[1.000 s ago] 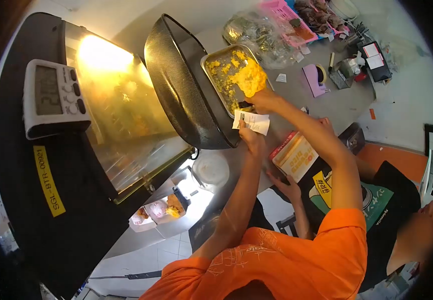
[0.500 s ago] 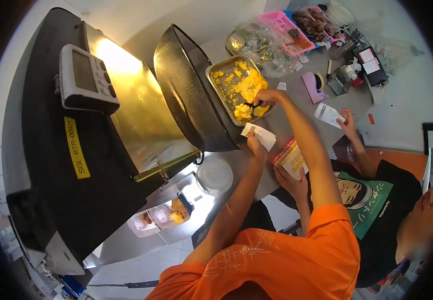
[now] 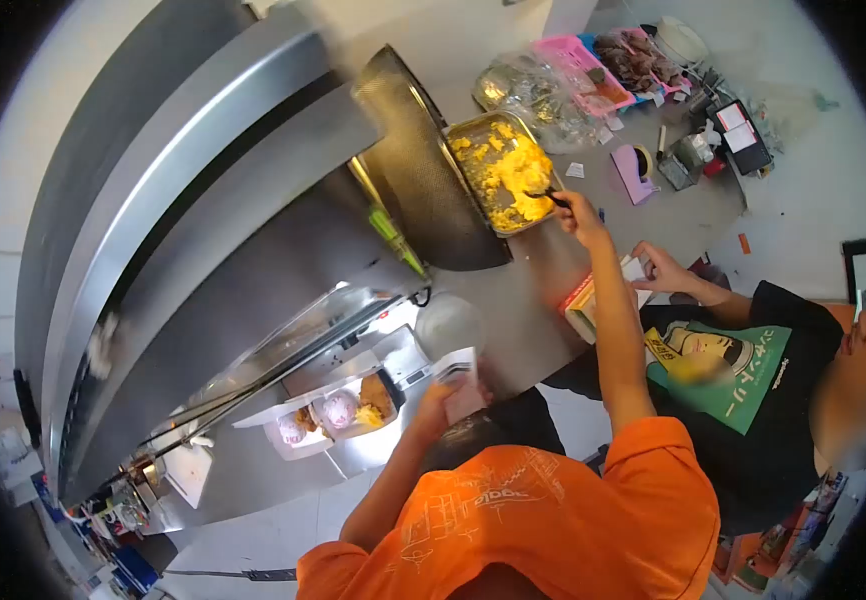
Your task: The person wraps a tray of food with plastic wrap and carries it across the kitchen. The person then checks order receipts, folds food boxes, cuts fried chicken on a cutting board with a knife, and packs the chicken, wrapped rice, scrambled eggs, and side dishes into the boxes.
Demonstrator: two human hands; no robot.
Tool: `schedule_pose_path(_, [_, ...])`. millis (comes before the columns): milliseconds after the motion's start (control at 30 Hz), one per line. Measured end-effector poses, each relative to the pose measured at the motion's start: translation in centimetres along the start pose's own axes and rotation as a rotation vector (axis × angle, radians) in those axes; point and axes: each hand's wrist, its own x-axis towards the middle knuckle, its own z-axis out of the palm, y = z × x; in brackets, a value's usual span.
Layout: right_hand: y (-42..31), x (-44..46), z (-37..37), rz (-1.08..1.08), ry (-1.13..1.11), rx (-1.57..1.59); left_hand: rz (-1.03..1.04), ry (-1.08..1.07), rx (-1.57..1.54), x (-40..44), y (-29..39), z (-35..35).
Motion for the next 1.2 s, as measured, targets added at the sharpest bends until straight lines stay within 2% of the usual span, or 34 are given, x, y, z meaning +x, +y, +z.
schedule_pose_path(33, [0.3, -1.8, 0.3, -0.028, 0.029, 0.0, 0.015, 0.001, 0.001, -2.1, 0.6, -1.1])
schedule_pose_path(100, [0.9, -5.8, 0.4, -0.092, 0.066, -0.01, 0.199, 0.132, 0.064, -5.8, 1.5, -3.0])
schedule_pose_path(167, [2.0, -10.0, 0.4, -0.124, 0.125, -0.037, 0.319, 0.157, 0.026, -8.9, 2.1, -4.5])
schedule_pose_path(233, [3.3, -14.9, 2.2, -0.174, 0.18, -0.078, 0.322, 0.201, -0.027, -12.2, 2.0, -7.3])
schedule_pose_path(267, [3.7, -18.2, 3.9, -0.229, 0.185, -0.095, 0.403, 0.237, -0.013, -14.0, 2.1, -7.8])
schedule_pose_path(300, [3.2, -22.0, 7.4, -0.094, 0.293, 0.012, 0.492, 0.271, 0.001, -15.6, 2.5, -8.6])
schedule_pose_path(333, [4.5, -22.6, 6.1, -0.069, 0.15, -0.002, 0.514, 0.258, -0.013, -17.0, 2.3, -10.2])
schedule_pose_path(433, [6.8, -27.0, 10.9, -0.147, 0.172, -0.195, 0.608, 0.337, -0.11, -20.9, 1.6, -13.9])
schedule_pose_path(500, [9.8, -28.0, 14.4, -0.067, 0.15, -0.179, 0.574, 0.466, -0.233, -23.5, 1.2, -16.2])
schedule_pose_path(567, [14.9, -26.7, 15.9, 0.083, 0.045, -0.116, 0.588, 0.537, -0.167, -25.9, 0.8, -17.9])
schedule_pose_path(600, [17.1, -26.5, 18.2, 0.085, 0.035, -0.159, 0.632, 0.55, -0.135, -26.9, 0.5, -18.7])
schedule_pose_path(667, [20.2, -26.9, 22.6, 0.17, -0.263, -0.202, 0.651, 0.602, -0.081, -28.4, 0.2, -19.7])
schedule_pose_path(733, [26.4, -25.6, 27.7, 0.347, -0.355, -0.281, 0.594, 0.637, -0.101, -30.7, -0.1, -21.8])
schedule_pose_path(800, [29.0, -25.7, 32.2, 0.369, -0.487, -0.417, 0.586, 0.658, -0.116, -32.1, -0.2, -22.7])
schedule_pose_path(867, [30.9, -26.3, 36.6, 0.24, -0.514, -0.592, 0.628, 0.733, -0.152, -33.0, 0.0, -24.1])
schedule_pose_path(933, [36.2, -23.7, 38.0, -0.283, -0.631, -0.948, 0.705, 0.716, -0.18, -34.1, 0.6, -24.6])
schedule_pose_path(967, [36.7, -24.3, 39.3, -0.283, -0.638, -0.959, 0.775, 0.702, -0.198, -34.5, 0.9, -24.9])
schedule_pose_path(1033, [37.2, -25.8, 41.5, -0.795, -0.672, -1.579, 0.827, 0.684, -0.216, -34.8, 1.4, -25.6])
schedule_pose_path(1133, [39.6, -26.4, 42.1, -0.852, -0.62, -1.725, 0.922, 0.731, -0.19, -35.2, 2.2, -26.4])
schedule_pose_path(1200, [39.6, -26.8, 42.4, -0.812, -0.621, -1.734, 0.947, 0.761, -0.178, -35.3, 2.8, -26.5])
